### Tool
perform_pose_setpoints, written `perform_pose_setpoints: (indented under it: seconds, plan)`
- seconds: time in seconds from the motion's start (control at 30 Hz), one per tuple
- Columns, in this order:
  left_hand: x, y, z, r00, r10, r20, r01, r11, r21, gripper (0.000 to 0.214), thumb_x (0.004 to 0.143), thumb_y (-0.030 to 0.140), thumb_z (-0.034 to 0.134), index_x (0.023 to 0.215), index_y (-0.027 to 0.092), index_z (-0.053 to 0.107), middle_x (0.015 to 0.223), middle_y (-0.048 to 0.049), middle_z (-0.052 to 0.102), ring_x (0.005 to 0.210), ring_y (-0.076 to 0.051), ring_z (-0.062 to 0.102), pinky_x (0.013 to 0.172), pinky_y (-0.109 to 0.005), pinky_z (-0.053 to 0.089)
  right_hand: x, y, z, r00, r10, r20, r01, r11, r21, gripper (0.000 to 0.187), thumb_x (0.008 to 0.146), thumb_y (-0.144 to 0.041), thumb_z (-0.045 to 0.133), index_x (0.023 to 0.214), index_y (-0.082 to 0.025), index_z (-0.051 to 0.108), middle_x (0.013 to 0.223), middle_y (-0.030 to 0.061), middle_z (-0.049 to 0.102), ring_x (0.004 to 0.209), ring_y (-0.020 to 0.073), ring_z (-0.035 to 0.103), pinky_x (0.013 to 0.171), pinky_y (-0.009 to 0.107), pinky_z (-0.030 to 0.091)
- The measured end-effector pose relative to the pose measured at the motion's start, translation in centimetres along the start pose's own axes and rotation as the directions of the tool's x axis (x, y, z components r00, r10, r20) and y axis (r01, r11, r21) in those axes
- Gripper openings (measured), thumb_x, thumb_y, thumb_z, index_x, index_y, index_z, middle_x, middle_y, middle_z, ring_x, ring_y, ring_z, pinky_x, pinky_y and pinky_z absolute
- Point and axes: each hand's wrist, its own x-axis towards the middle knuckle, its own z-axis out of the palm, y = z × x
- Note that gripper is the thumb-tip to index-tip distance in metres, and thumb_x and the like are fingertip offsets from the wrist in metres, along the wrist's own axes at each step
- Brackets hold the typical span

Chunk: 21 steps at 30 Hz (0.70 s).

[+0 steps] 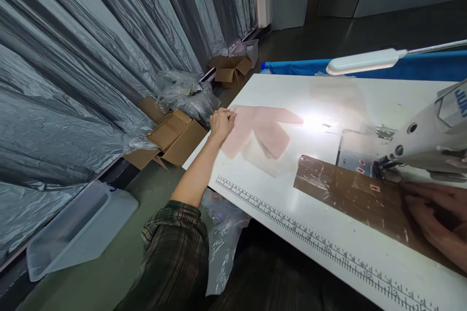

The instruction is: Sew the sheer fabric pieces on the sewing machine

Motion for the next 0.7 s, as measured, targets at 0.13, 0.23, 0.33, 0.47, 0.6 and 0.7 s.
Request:
perform_pose_setpoints:
  seconds: [0.13, 0.23, 0.33, 0.47, 0.6, 0.7]
  plan:
    - [0.2, -0.2, 0.2, 1.0, 0.012, -0.021, -0.012, 0.999, -0.03, 0.02, 0.092, 0.025, 0.06, 0.095, 0.025, 0.08, 0.117, -0.005, 0.073, 0.111, -0.026, 0.064, 0.103, -0.039, 0.044, 0.0, -2.2, -0.8, 0.991, 0.128, 0.026, -0.129, 0.991, 0.032, 0.037, 0.073, -0.058, 0.057, 0.103, -0.041, 0.069, 0.116, 0.0072, 0.073, 0.073, 0.029, 0.068, 0.067, 0.05, 0.055]
    - [0.2, -0.2, 0.2, 0.999, 0.014, -0.045, -0.017, 0.998, -0.054, 0.02, 0.091, 0.025, 0.061, 0.095, 0.027, 0.08, 0.115, -0.0028, 0.074, 0.109, -0.024, 0.066, 0.102, -0.038, 0.045, 0.2, -3.4, -1.2, 0.997, 0.08, 0.003, -0.08, 0.995, 0.059, 0.031, 0.071, -0.055, 0.059, 0.096, -0.041, 0.069, 0.12, 0.0066, 0.07, 0.077, 0.0291, 0.069, 0.073, 0.051, 0.054]
    - [0.2, -0.2, 0.1, 0.998, 0.015, -0.067, -0.02, 0.996, -0.082, 0.019, 0.09, 0.025, 0.062, 0.096, 0.028, 0.08, 0.113, -0.0015, 0.074, 0.106, -0.022, 0.067, 0.1, -0.036, 0.046, 0.2, -3.8, -1.4, 0.999, 0.049, -0.01, -0.048, 0.996, 0.073, 0.029, 0.071, -0.054, 0.058, 0.094, -0.04, 0.069, 0.117, 0.0077, 0.07, 0.087, 0.0312, 0.069, 0.077, 0.051, 0.055]
    - [0.0, -0.1, 0.1, 0.996, 0.023, -0.091, -0.034, 0.993, -0.115, 0.017, 0.09, 0.024, 0.063, 0.096, 0.026, 0.079, 0.112, -0.0019, 0.074, 0.106, -0.021, 0.067, 0.101, -0.035, 0.047, 0.3, -3.2, -1.3, 1.0, 0.02, -0.023, -0.019, 0.997, 0.079, 0.031, 0.07, -0.054, 0.059, 0.095, -0.039, 0.071, 0.115, 0.0091, 0.071, 0.087, 0.0323, 0.069, 0.073, 0.051, 0.055]
    - [-0.4, 0.2, -0.6, 0.994, 0.05, -0.1, -0.062, 0.991, -0.119, 0.018, 0.094, 0.022, 0.058, 0.097, 0.02, 0.076, 0.112, -0.0071, 0.073, 0.106, -0.023, 0.065, 0.102, -0.039, 0.047, 0.7, -1.6, -0.7, 0.999, -0.038, -0.007, 0.038, 0.995, 0.096, 0.028, 0.073, -0.052, 0.061, 0.097, -0.041, 0.072, 0.115, 0.0071, 0.074, 0.092, 0.0331, 0.07, 0.072, 0.051, 0.056]
    - [-1.0, 0.9, -1.9, 0.99, 0.118, -0.083, -0.127, 0.986, -0.106, 0.021, 0.099, 0.022, 0.05, 0.1, 0.017, 0.071, 0.11, -0.0124, 0.07, 0.112, -0.026, 0.062, 0.108, -0.046, 0.042, 1.0, -0.2, -0.2, 0.998, -0.064, 0.005, 0.063, 0.993, 0.1, 0.028, 0.076, -0.052, 0.06, 0.099, -0.043, 0.072, 0.117, 0.0055, 0.075, 0.095, 0.0336, 0.072, 0.074, 0.053, 0.057]
